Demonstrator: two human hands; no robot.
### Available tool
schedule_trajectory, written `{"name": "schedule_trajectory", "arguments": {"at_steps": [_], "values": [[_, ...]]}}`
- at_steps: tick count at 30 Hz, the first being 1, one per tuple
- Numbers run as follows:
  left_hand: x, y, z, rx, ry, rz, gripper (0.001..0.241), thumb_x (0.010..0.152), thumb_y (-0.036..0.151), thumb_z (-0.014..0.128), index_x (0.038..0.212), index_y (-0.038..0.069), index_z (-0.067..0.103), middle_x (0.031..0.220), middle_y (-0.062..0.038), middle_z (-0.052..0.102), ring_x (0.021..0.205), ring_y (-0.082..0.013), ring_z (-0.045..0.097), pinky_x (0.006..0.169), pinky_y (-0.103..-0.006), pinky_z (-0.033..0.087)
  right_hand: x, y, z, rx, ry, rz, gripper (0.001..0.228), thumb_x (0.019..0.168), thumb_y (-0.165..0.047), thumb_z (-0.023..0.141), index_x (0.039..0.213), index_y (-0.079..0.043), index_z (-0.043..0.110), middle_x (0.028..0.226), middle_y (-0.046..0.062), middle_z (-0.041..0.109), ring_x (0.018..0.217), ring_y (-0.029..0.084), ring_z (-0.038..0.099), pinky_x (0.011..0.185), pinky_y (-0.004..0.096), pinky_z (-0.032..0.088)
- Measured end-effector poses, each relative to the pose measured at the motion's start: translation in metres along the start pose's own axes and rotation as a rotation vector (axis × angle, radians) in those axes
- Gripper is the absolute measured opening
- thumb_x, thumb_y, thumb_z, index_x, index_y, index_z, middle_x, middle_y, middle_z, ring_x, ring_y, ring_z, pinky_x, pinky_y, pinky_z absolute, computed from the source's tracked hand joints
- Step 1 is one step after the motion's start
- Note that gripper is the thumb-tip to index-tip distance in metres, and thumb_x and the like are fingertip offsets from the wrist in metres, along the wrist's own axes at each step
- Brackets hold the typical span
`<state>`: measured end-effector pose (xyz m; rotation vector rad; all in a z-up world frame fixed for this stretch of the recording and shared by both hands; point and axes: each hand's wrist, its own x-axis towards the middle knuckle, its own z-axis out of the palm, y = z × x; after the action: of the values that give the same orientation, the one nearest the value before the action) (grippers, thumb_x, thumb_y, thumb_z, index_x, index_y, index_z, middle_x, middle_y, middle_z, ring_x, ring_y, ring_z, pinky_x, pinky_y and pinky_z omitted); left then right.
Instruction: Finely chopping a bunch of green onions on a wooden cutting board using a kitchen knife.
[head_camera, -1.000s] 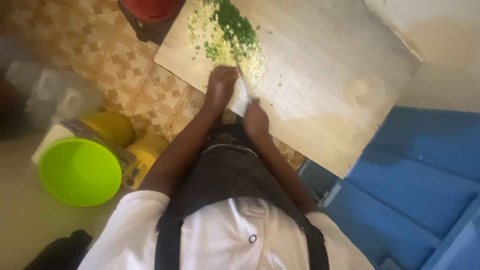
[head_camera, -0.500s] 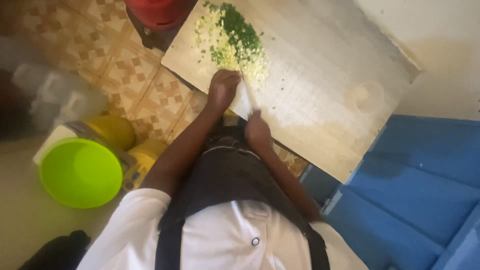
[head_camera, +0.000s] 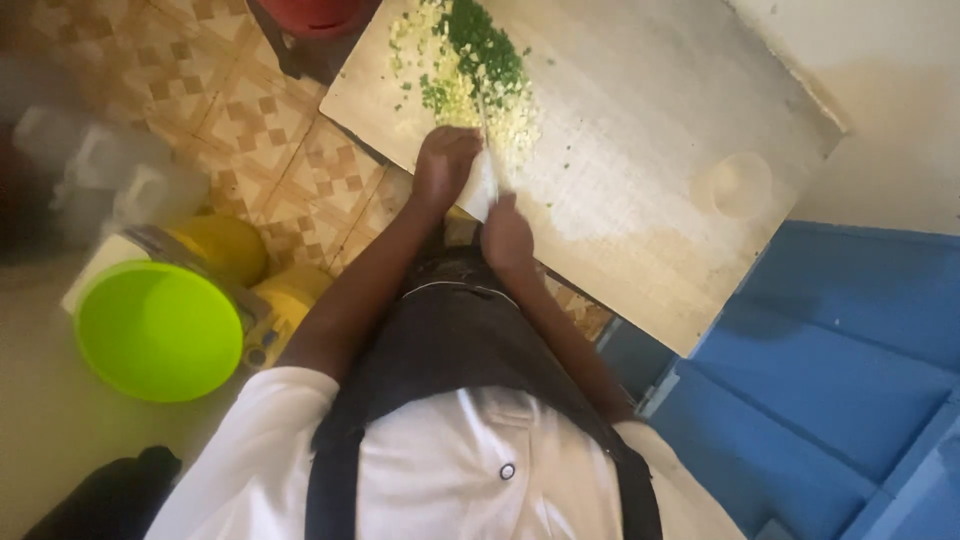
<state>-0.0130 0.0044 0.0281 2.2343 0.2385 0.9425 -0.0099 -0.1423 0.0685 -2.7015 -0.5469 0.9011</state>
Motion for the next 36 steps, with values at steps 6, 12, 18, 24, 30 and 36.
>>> {"name": "schedule_trajectory", "arguments": {"at_steps": [6, 12, 18, 24, 30, 36], "values": [[-0.004, 0.0, 0.001, 0.074, -0.047, 0.024, 0.006, 0.08, 0.012, 0.069, 0.078, 0.006, 0.069, 0.08, -0.011, 0.067, 0.076, -0.028, 0.062, 0.071, -0.0369, 0.047, 0.005, 0.017, -0.002, -0.079, -0.032, 0.023, 0.041, 0.097, -0.021, 0.026, 0.118, 0.013, 0.035, 0.098, 0.032, 0.058, 0.094, 0.047, 0.059, 0.077, 0.056, 0.047], [-0.006, 0.002, -0.002, -0.047, -0.061, -0.075, 0.007, 0.081, 0.012, 0.066, 0.078, 0.006, 0.069, 0.083, -0.009, 0.067, 0.081, -0.0278, 0.062, 0.075, -0.0366, 0.046, -0.023, -0.037, -0.054, 0.089, 0.012, 0.01, 0.039, 0.096, -0.03, 0.022, 0.109, 0.002, 0.04, 0.089, 0.028, 0.06, 0.089, 0.047, 0.06, 0.074, 0.055, 0.047], [-0.001, 0.006, -0.002, -0.017, 0.005, -0.034, 0.003, 0.077, 0.007, 0.069, 0.073, 0.008, 0.069, 0.079, -0.007, 0.067, 0.075, -0.0243, 0.063, 0.072, -0.0341, 0.048, -0.01, -0.026, -0.03, 0.039, 0.109, -0.025, 0.033, 0.095, -0.029, 0.023, 0.098, 0.0, 0.038, 0.074, 0.024, 0.06, 0.075, 0.047, 0.062, 0.063, 0.053, 0.05], [0.002, 0.008, -0.006, -0.021, 0.028, -0.002, 0.005, 0.078, 0.008, 0.069, 0.073, 0.007, 0.069, 0.078, -0.005, 0.067, 0.077, -0.0213, 0.064, 0.07, -0.0313, 0.048, -0.014, -0.045, -0.038, 0.011, 0.214, -0.072, 0.028, 0.096, -0.023, 0.028, 0.093, 0.001, 0.042, 0.066, 0.021, 0.059, 0.067, 0.042, 0.064, 0.054, 0.046, 0.053], [-0.003, 0.003, -0.004, -0.037, -0.001, -0.014, 0.002, 0.075, 0.005, 0.069, 0.077, 0.005, 0.07, 0.08, -0.008, 0.068, 0.079, -0.0239, 0.064, 0.072, -0.0338, 0.048, 0.0, -0.048, -0.036, 0.061, 0.168, -0.086, 0.031, 0.096, -0.022, 0.027, 0.1, 0.005, 0.04, 0.07, 0.025, 0.06, 0.069, 0.046, 0.063, 0.057, 0.052, 0.051], [-0.001, 0.003, -0.003, -0.051, 0.014, 0.006, 0.003, 0.077, 0.005, 0.068, 0.079, 0.006, 0.069, 0.083, -0.007, 0.068, 0.08, -0.0239, 0.064, 0.072, -0.0344, 0.048, 0.008, -0.063, -0.047, 0.081, 0.102, -0.047, 0.031, 0.095, -0.024, 0.028, 0.101, 0.004, 0.037, 0.074, 0.026, 0.06, 0.074, 0.048, 0.062, 0.06, 0.056, 0.05]]}}
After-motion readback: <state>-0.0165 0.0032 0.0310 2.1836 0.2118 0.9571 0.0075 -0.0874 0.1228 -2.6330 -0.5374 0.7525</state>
